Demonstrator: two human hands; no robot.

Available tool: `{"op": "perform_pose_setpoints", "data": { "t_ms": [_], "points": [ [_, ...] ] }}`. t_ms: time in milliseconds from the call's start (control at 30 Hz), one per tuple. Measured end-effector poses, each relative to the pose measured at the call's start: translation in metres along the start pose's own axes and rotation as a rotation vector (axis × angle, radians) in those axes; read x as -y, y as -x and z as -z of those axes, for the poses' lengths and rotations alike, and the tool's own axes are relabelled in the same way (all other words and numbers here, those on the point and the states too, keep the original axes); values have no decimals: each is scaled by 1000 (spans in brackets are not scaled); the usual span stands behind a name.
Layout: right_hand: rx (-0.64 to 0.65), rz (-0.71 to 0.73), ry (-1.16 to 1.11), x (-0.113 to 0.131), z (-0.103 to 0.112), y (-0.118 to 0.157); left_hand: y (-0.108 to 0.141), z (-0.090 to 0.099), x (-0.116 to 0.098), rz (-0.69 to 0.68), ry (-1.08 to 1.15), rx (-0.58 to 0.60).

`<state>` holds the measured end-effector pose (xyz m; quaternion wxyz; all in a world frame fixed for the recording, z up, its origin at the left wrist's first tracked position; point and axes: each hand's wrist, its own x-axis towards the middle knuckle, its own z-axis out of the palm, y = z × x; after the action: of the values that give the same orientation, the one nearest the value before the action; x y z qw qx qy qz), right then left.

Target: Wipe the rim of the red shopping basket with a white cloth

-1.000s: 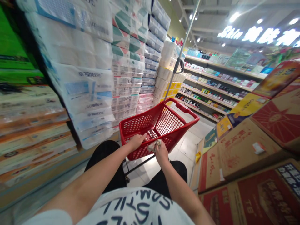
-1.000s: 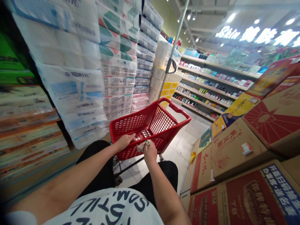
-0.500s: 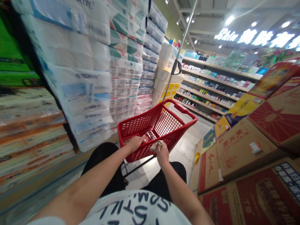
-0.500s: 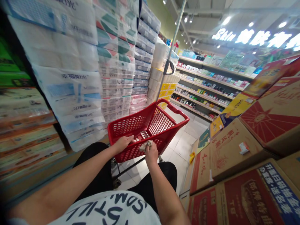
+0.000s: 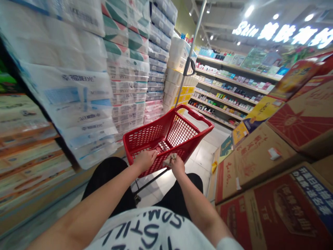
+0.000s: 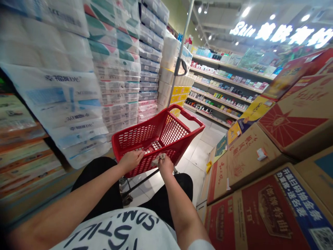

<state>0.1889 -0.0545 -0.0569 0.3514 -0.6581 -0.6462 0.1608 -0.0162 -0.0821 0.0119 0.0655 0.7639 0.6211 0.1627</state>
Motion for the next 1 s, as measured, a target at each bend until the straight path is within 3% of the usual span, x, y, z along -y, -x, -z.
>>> {"op": "perform_pose_setpoints", "data": {
  "t_ms": [100,233,433,600,800,1000],
  "points": [
    [-77,-18,50,-4,1,-2,2,1,-3,-11,-39,4],
    [44,-66,102,-9,3,-5,-1,5,-5,-20,-62,20],
    [-306,10,-154,-13,5,-11,-15,7,-25,29,-165,66],
    [-164,-186,-266,-18,1,-9,-17,-9,-36,0,-174,94],
    [-411,-127,-235,-11,5,-18,-16,-14,-28,-11,-126,137],
    [-208,-37,-139,-3,-26,-3,-16,-11,-28,3,-112,134]
  ]
}}
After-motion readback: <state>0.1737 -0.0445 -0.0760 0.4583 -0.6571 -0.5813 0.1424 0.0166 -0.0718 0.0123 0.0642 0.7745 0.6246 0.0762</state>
